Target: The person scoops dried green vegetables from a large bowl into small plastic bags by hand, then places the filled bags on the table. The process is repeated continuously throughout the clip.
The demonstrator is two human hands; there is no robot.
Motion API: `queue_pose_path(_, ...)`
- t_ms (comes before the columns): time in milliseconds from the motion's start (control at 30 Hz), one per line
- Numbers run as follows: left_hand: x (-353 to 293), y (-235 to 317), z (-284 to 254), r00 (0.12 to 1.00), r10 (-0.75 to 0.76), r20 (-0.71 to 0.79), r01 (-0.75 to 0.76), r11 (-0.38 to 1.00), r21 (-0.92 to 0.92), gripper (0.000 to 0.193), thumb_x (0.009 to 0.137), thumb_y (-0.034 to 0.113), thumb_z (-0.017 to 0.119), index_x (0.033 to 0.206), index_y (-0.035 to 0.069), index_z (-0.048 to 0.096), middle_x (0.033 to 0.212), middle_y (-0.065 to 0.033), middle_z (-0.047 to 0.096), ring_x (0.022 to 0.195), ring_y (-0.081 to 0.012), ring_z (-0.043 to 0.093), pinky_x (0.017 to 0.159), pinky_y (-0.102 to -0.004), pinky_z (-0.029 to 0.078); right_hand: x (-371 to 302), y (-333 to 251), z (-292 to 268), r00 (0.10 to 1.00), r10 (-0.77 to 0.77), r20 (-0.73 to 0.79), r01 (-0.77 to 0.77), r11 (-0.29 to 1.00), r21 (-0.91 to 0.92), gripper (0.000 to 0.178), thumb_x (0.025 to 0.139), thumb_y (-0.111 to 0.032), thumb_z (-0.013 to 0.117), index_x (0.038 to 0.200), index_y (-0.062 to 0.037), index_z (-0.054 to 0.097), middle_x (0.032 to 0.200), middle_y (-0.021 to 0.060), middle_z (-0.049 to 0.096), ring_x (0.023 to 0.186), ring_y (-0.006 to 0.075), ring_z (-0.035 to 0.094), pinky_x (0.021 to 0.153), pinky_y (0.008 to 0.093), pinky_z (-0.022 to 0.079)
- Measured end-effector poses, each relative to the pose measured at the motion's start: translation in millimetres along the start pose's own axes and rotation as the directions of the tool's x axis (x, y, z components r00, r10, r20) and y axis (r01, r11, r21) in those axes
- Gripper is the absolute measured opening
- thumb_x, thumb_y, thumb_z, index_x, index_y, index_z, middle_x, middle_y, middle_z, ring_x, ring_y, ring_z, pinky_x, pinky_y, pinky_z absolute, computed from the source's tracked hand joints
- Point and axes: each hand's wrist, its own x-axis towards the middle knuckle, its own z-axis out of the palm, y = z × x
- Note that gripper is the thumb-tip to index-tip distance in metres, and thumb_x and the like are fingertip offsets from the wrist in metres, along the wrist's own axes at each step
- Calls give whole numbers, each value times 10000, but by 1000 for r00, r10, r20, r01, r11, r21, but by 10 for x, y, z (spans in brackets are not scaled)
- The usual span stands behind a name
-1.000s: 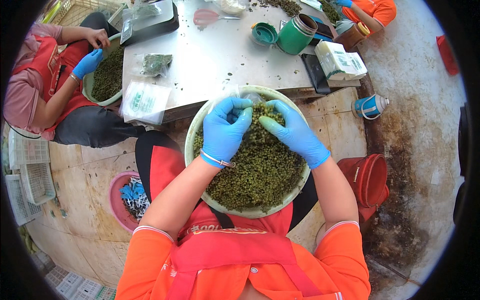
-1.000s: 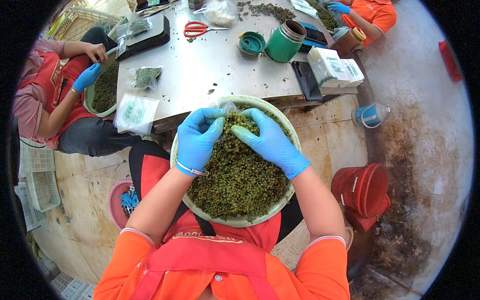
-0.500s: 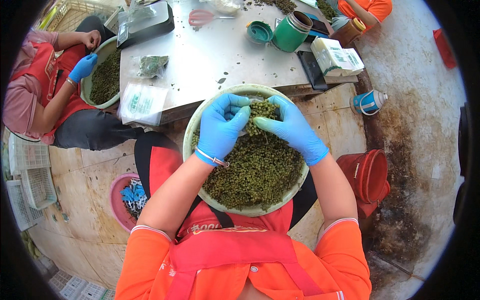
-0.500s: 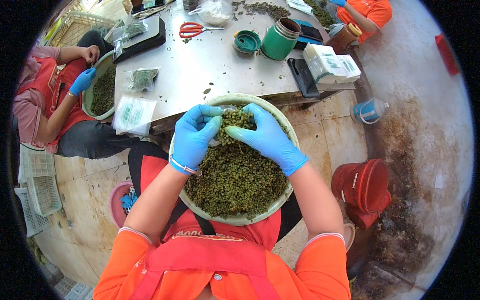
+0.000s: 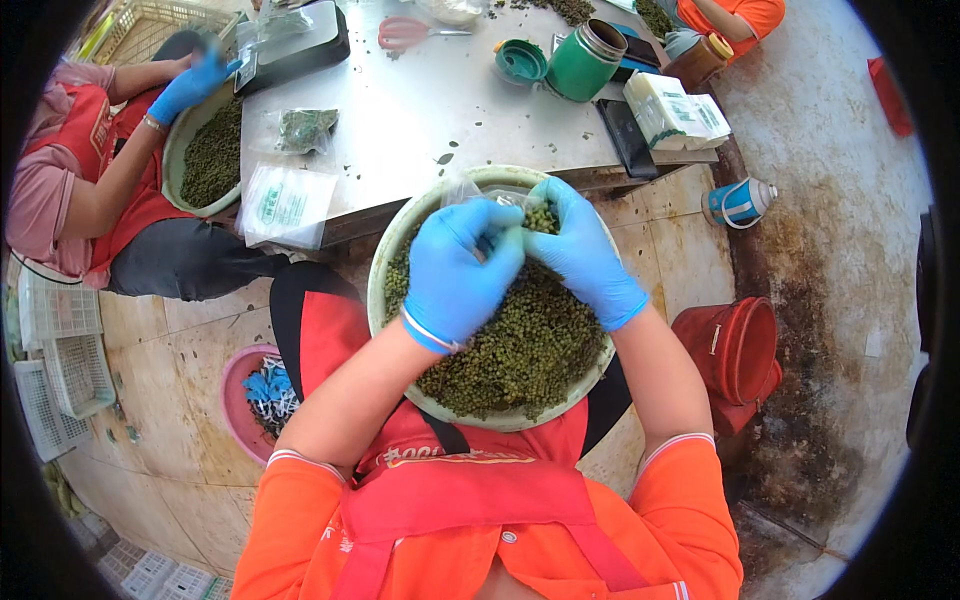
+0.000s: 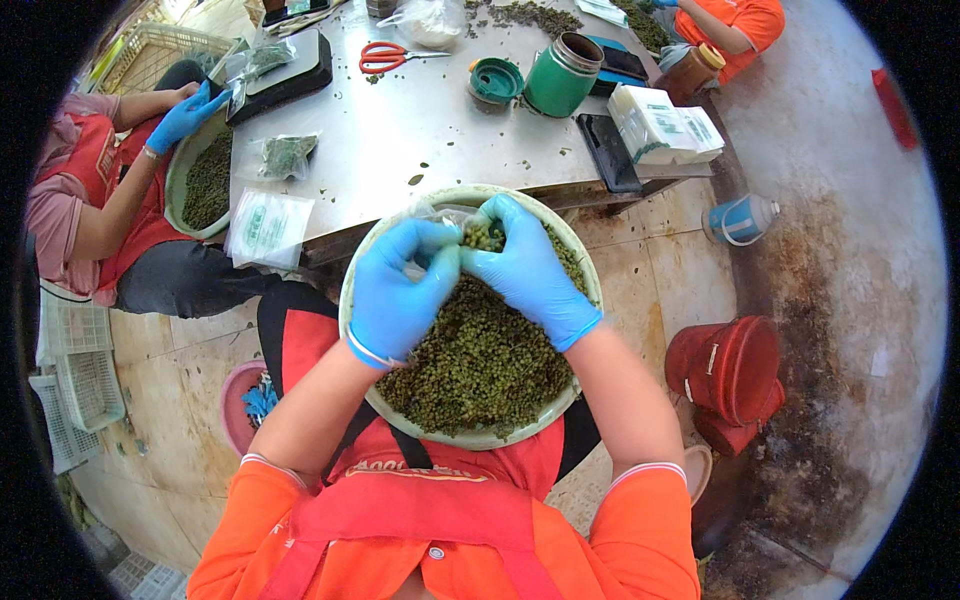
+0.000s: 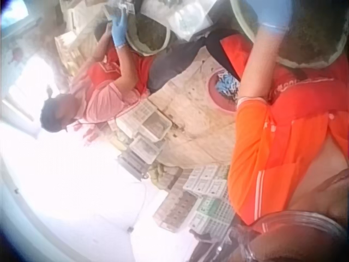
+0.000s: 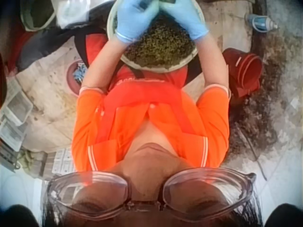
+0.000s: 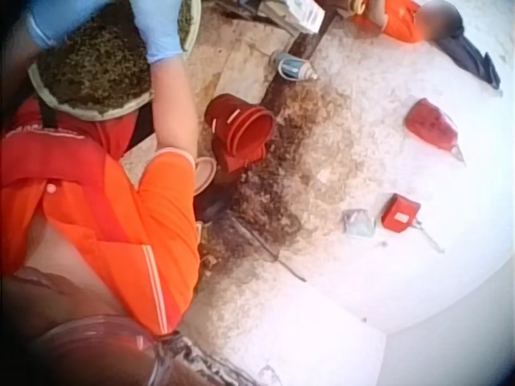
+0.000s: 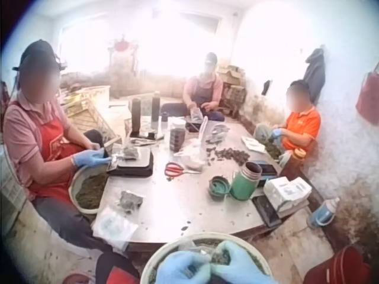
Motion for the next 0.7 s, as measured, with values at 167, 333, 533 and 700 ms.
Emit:
queue_pose_path(167, -17, 254, 94, 891, 454, 7, -433, 843, 318, 164, 751, 34, 752, 904, 78, 711, 815, -85, 677, 687, -238, 633, 849, -352, 494, 113, 208, 148, 996, 19, -82, -7, 990, 139, 67, 850, -12, 564, 846, -60, 517, 793, 9, 518, 784, 73, 450, 684, 267, 441)
queue_pose_path(333, 187, 388, -374, 966, 157, 205, -192, 967, 164, 471, 729, 158, 816, 1167, 64, 668, 1040, -126, 709, 1033, -294, 648, 945, -381, 477, -22, -117, -184, 998, -67, 0, 66, 982, -180, 245, 724, -45, 692, 928, -19, 560, 842, 46, 582, 809, 110, 516, 747, 289, 476)
queue_pose_path(533, 640, 54, -648, 831, 67, 552, -297, 893, 339, 667, 675, 306, 851, 1258, 87, 609, 1077, -151, 686, 948, -262, 662, 858, -381, 520, 15, -400, -269, 990, -28, 137, 43, 993, -112, 331, 750, -73, 720, 1049, 10, 606, 945, 88, 658, 875, 110, 586, 786, 309, 509)
queue_pose_path(700, 614, 113, -630, 764, -231, 603, 244, 968, 62, 533, 698, 102, 842, 1175, -11, 632, 1036, -50, 686, 953, -122, 608, 907, -309, 493, 11, -384, -231, 952, -285, 113, 304, 833, -463, 273, 819, -112, 718, 1076, -38, 663, 995, 150, 702, 854, 282, 697, 766, 342, 545)
